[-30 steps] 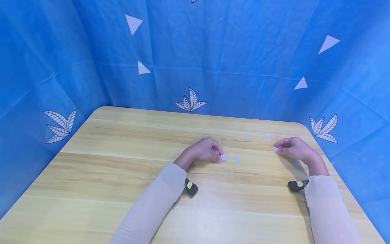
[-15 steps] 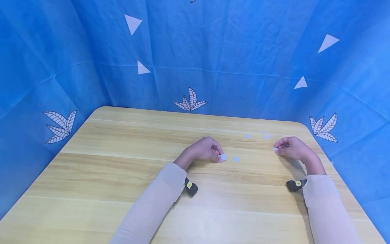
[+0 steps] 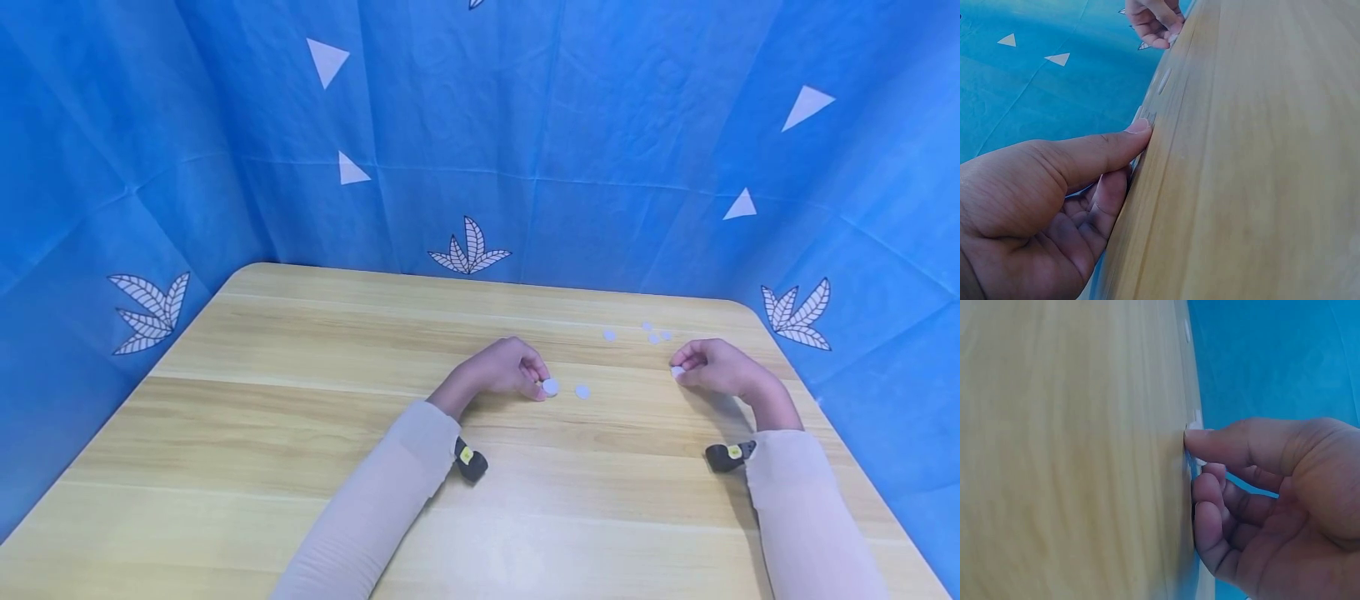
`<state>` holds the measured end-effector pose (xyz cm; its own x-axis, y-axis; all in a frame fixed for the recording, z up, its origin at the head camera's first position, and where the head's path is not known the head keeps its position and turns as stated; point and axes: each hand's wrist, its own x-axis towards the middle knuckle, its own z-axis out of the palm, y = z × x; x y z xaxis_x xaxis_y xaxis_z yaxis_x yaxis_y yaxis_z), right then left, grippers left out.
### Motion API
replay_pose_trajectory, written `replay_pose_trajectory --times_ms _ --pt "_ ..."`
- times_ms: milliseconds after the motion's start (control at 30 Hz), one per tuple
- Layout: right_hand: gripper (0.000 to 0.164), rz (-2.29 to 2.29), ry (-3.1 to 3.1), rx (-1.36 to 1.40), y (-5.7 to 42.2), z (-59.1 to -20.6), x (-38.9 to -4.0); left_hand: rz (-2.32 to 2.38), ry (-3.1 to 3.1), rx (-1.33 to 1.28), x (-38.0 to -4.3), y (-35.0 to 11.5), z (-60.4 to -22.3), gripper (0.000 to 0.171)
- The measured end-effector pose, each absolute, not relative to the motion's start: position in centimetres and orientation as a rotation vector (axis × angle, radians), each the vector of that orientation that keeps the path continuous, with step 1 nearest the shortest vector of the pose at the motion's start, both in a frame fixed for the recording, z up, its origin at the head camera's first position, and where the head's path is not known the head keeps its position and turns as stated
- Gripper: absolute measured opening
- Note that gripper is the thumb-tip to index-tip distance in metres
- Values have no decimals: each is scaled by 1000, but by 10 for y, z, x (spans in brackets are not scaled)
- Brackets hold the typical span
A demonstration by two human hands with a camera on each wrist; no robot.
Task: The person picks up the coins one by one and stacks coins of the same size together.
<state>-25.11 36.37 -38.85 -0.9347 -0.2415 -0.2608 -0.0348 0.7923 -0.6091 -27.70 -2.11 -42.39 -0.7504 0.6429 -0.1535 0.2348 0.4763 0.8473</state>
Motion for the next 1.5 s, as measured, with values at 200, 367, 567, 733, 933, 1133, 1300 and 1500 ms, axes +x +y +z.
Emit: replay_pose_trajectory --times_ms 200,367,567,733,933,1133,1300,1500 --pt "26 -882 2658 -230 363 -387 -250 1197 2271 741 -277 -20 -424 18" --pt "27 -862 2680 -252 362 -386 -250 1188 2281 743 -277 -20 -422 18" --pt "27 -856 2687 -267 359 -385 -250 1189 2277 740 -277 -20 -421 18" --pt "28 -860 2683 -277 357 -384 -250 1194 2270 731 -276 -19 -421 18" --pt "27 -857 2668 -295 355 -383 -249 1190 2274 732 -276 -19 -421 19" --pt "25 -842 2664 -304 352 -382 -249 1185 2278 727 -277 -18 -420 19" --pt "25 -855 2643 -312 347 -381 -250 1172 2286 726 -277 -18 -419 19" --pt "24 -886 2626 -372 341 -383 -252 1153 2298 709 -275 -20 -419 19"
